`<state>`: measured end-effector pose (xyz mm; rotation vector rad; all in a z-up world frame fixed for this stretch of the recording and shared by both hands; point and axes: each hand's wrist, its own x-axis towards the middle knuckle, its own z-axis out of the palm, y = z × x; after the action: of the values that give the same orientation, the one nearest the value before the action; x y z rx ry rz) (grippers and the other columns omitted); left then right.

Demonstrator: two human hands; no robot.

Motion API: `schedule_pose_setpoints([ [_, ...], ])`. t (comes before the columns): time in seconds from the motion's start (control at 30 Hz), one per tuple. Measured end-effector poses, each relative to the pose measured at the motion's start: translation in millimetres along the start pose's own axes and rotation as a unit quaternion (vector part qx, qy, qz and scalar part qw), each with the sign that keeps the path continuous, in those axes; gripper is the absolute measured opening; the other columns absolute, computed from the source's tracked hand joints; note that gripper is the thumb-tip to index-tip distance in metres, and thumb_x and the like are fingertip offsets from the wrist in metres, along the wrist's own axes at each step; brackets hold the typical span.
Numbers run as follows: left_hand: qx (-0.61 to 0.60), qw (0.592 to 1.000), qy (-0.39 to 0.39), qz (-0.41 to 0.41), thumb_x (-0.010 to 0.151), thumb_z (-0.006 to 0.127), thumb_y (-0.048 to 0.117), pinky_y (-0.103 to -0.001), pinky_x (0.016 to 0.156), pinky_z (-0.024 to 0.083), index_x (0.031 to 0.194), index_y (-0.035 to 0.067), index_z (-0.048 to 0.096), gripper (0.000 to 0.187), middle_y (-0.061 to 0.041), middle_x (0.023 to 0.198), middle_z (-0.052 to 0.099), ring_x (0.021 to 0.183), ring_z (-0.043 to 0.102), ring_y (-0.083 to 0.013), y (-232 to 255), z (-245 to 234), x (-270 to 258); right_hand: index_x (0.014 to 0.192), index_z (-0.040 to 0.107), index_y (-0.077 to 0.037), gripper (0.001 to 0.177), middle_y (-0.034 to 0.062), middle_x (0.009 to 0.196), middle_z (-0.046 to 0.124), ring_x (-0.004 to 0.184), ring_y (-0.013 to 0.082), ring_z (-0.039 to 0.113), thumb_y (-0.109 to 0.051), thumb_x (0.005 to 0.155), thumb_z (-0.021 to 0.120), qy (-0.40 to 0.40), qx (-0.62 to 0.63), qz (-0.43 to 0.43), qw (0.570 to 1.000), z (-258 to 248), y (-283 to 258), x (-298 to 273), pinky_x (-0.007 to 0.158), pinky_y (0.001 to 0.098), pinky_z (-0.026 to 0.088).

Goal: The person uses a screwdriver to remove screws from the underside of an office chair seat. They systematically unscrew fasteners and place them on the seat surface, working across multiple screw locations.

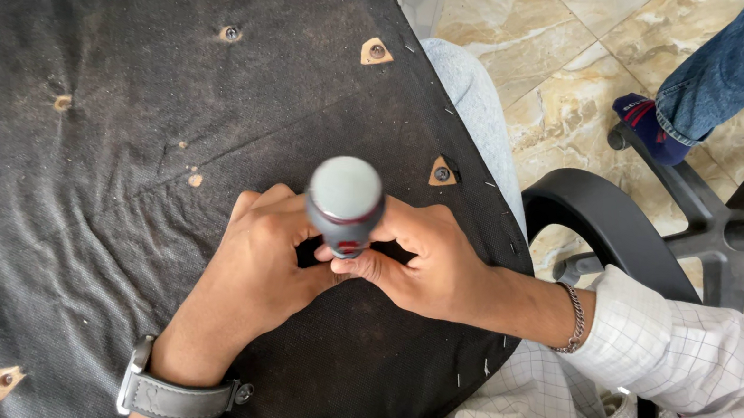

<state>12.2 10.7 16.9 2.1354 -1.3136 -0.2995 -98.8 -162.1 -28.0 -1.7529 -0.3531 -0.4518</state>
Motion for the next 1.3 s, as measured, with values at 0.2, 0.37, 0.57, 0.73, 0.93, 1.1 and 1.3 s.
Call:
schedule_pose_setpoints([
  [0.2,0.059,0.998,-0.003,-0.004,0.067,0.090,0.025,-0.039,0.070,0.040,0.072,0.010,0.065,0.029,-0.002,0.069,0.063,0.072,0.058,-0.0228,12,-4,1,0.107,0.070,-0.001,0.014,0.0100,0.102,0.078,0.091,0.0167,0.079,-0.014,0.103,0.070,0.030,-0.005,0.012,0.999,-1,-2,-2,0.076,0.0261,0.064],
  [0.37,0.097,0.995,0.007,-0.008,0.068,0.087,0.020,-0.039,0.070,0.042,0.073,0.008,0.067,0.024,-0.004,0.071,0.064,0.073,0.061,-0.0238,20,-4,0,0.104,0.069,-0.001,0.019,0.0085,0.098,0.077,0.087,0.0149,0.078,-0.019,0.099,0.075,0.039,-0.041,-0.007,0.998,-1,-4,3,0.074,0.0263,0.060],
  [0.57,0.105,0.994,0.030,-0.002,0.066,0.085,0.017,-0.039,0.072,0.045,0.083,0.007,0.074,0.023,-0.004,0.075,0.067,0.074,0.062,-0.0248,22,-1,-3,0.099,0.070,-0.004,0.023,0.0064,0.095,0.078,0.084,0.0125,0.076,-0.023,0.093,0.081,0.020,-0.012,-0.011,1.000,-1,0,4,0.073,0.0250,0.061],
  [0.73,0.127,0.990,0.064,0.000,0.070,0.084,0.016,-0.040,0.074,0.047,0.079,0.008,0.072,0.017,-0.004,0.076,0.068,0.077,0.064,-0.0253,26,2,-6,0.093,0.071,-0.002,0.023,0.0067,0.088,0.077,0.078,0.0126,0.075,-0.021,0.089,0.084,0.023,-0.035,0.012,0.999,1,-1,0,0.068,0.0244,0.058],
  [0.93,0.130,0.990,0.063,-0.011,0.068,0.083,0.019,-0.041,0.073,0.046,0.079,0.008,0.071,0.019,-0.005,0.076,0.067,0.078,0.064,-0.0263,28,1,-7,0.101,0.073,-0.001,0.014,0.0089,0.096,0.078,0.087,0.0166,0.077,-0.014,0.097,0.077,0.038,-0.080,-0.031,0.996,3,-8,-4,0.078,0.0282,0.059],
  [1.1,0.070,0.995,0.072,0.021,0.069,0.084,0.018,-0.040,0.074,0.044,0.088,0.010,0.074,0.023,-0.004,0.080,0.068,0.080,0.064,-0.0251,22,-3,-14,0.102,0.075,-0.001,0.013,0.0094,0.097,0.079,0.087,0.0164,0.079,-0.012,0.095,0.077,0.071,-0.077,0.011,0.995,9,-10,-9,0.077,0.0265,0.064],
  [1.3,0.074,0.996,0.044,-0.001,0.066,0.083,0.016,-0.038,0.074,0.045,0.082,0.011,0.074,0.019,-0.001,0.080,0.069,0.078,0.065,-0.0224,21,-4,-12,0.106,0.063,0.001,0.027,0.0097,0.100,0.077,0.094,0.0190,0.078,-0.005,0.087,0.081,0.066,-0.015,0.020,0.997,12,-14,-8,0.083,0.0284,0.064],
])
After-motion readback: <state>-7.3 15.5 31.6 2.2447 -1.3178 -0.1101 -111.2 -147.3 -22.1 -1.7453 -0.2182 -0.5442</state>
